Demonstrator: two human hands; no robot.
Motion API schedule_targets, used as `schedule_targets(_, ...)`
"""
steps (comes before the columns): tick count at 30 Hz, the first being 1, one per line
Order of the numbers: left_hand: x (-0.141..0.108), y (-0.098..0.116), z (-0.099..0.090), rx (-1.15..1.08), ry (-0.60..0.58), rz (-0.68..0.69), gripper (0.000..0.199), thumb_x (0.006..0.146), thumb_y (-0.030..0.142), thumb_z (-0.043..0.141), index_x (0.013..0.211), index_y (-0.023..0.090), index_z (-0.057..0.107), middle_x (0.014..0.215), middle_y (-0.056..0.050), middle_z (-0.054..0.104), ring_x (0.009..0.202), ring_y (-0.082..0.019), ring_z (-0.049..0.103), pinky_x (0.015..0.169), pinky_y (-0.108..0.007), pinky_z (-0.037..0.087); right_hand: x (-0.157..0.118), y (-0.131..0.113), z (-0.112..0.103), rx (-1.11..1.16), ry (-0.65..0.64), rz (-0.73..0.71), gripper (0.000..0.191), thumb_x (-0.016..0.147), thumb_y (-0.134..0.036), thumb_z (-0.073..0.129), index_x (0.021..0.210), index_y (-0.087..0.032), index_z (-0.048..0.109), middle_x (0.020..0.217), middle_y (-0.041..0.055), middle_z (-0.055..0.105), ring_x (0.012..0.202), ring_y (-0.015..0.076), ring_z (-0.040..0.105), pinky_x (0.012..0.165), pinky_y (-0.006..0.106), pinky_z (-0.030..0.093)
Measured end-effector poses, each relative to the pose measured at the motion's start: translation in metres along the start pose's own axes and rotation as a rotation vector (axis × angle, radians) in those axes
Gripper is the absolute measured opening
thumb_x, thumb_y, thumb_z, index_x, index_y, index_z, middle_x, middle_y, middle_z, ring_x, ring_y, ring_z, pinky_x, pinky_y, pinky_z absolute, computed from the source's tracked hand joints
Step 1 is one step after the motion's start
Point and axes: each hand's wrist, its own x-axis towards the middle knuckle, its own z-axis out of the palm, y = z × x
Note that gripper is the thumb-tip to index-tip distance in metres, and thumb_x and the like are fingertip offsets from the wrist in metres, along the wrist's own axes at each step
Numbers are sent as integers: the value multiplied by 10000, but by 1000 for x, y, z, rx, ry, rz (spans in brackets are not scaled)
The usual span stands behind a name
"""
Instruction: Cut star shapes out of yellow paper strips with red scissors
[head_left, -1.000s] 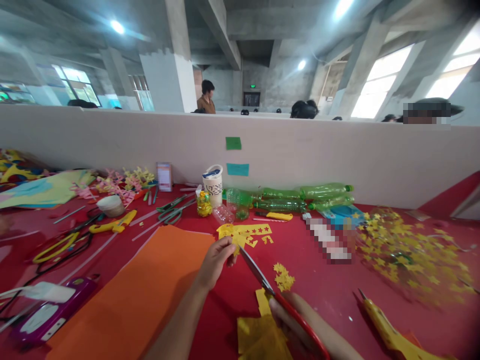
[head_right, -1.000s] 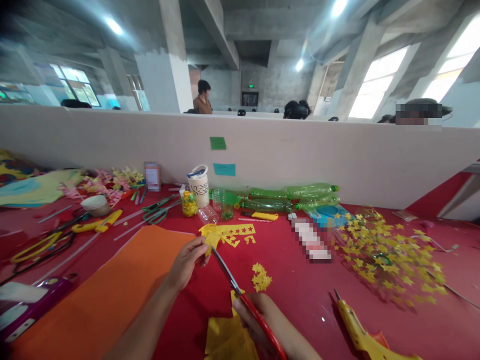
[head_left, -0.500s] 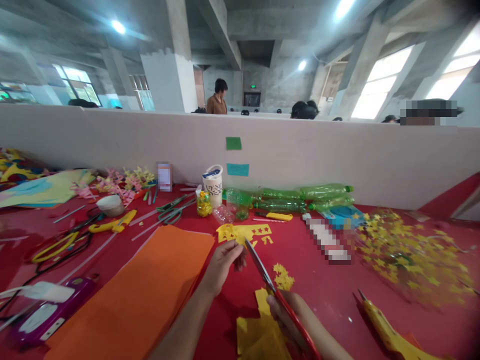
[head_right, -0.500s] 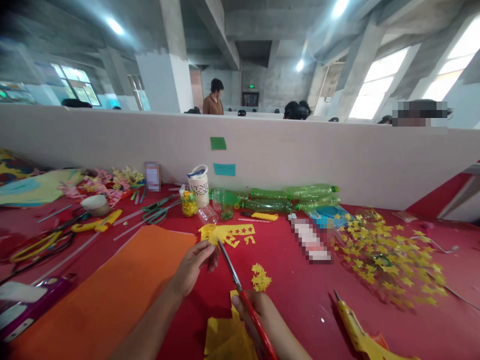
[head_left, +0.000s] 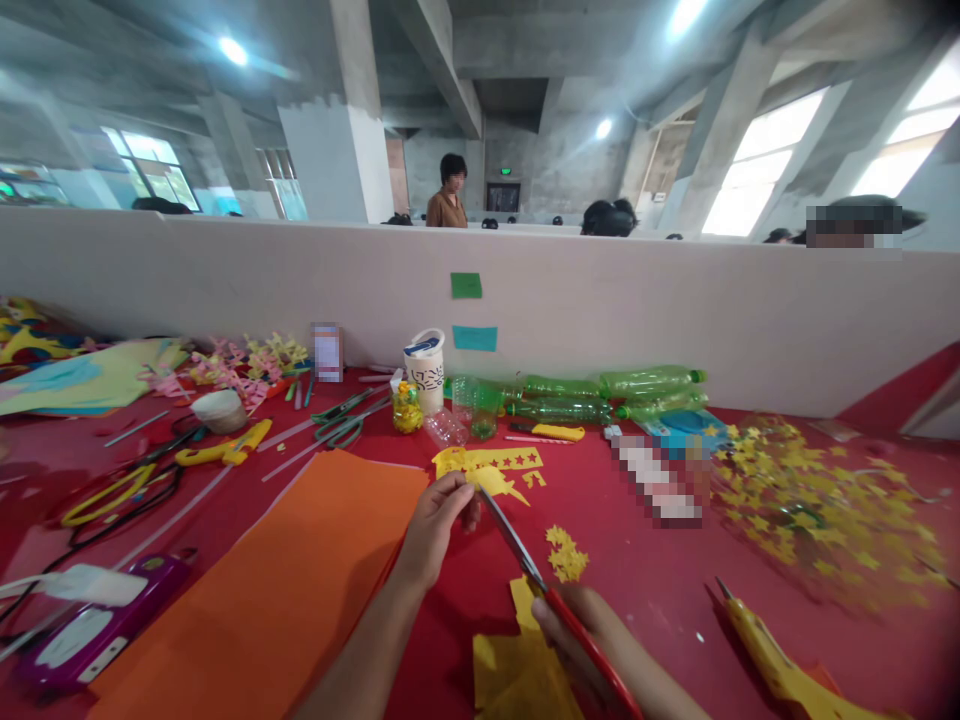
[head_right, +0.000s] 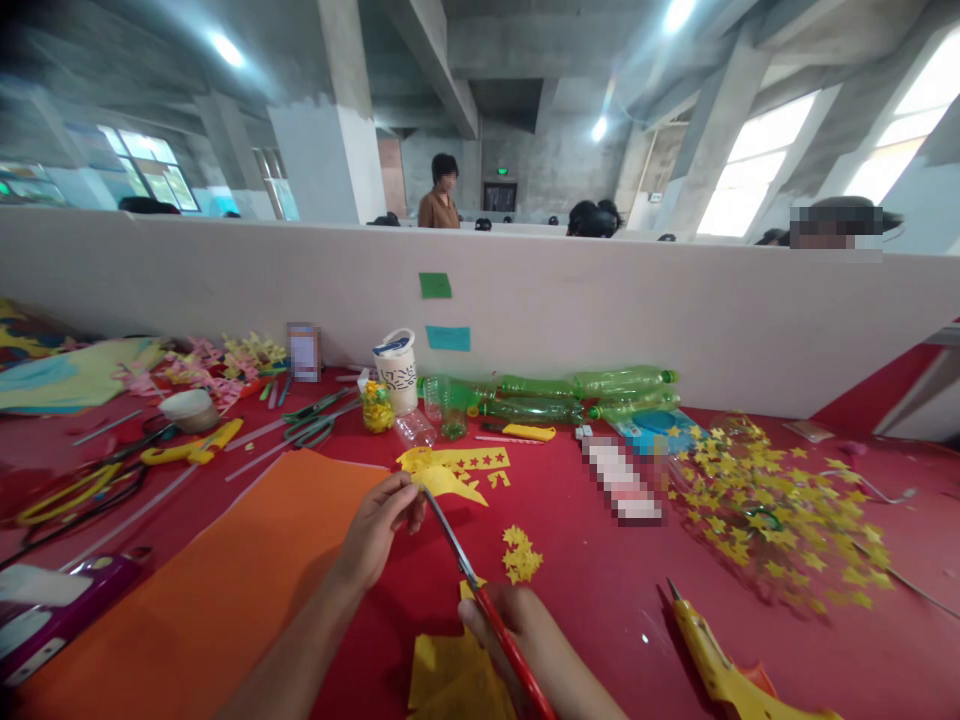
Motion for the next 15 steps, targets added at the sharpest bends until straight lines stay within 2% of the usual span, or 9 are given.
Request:
schedule_targets(4, 1, -1, -1, 35, -18, 23, 247, 866, 297, 522, 659, 164, 505, 578, 25, 524, 536, -90, 477, 538, -223, 370, -4, 0, 3, 50, 36, -18, 583, 729, -774, 448, 660, -202, 356, 605, -56, 302, 532, 83, 283, 454, 194, 245)
schedule_targets(6, 1, -1, -2, 63, -26, 38, 260, 868, 302, 519, 647, 166, 496, 576, 26, 518, 536, -92, 478, 543, -228, 374, -4, 0, 2, 61, 5, -10, 603, 709, -801, 435, 669, -204, 354, 609, -54, 318, 531, 83, 303, 454, 194, 257)
schedule_targets(9, 1, -1, -3, 109, -39, 53, 271, 865, 317, 522, 641, 167, 499, 570, 28, 511, 531, -93, 474, 544, -231, 377, -3, 1, 0, 71, -43, 23, 613, 693, -816, 434, 676, -207, 365, 589, -56, 330, 510, 82, 317, 443, 194, 254)
schedule_targets(15, 2, 0, -5, 122, -52, 38, 269, 861, 319, 527, 641, 166, 506, 569, 28, 512, 529, -92, 472, 538, -225, 377, -4, 3, 1, 60, 12, 122, 597, 719, -796, 422, 652, -203, 410, 501, -67, 308, 450, 79, 287, 434, 218, 232)
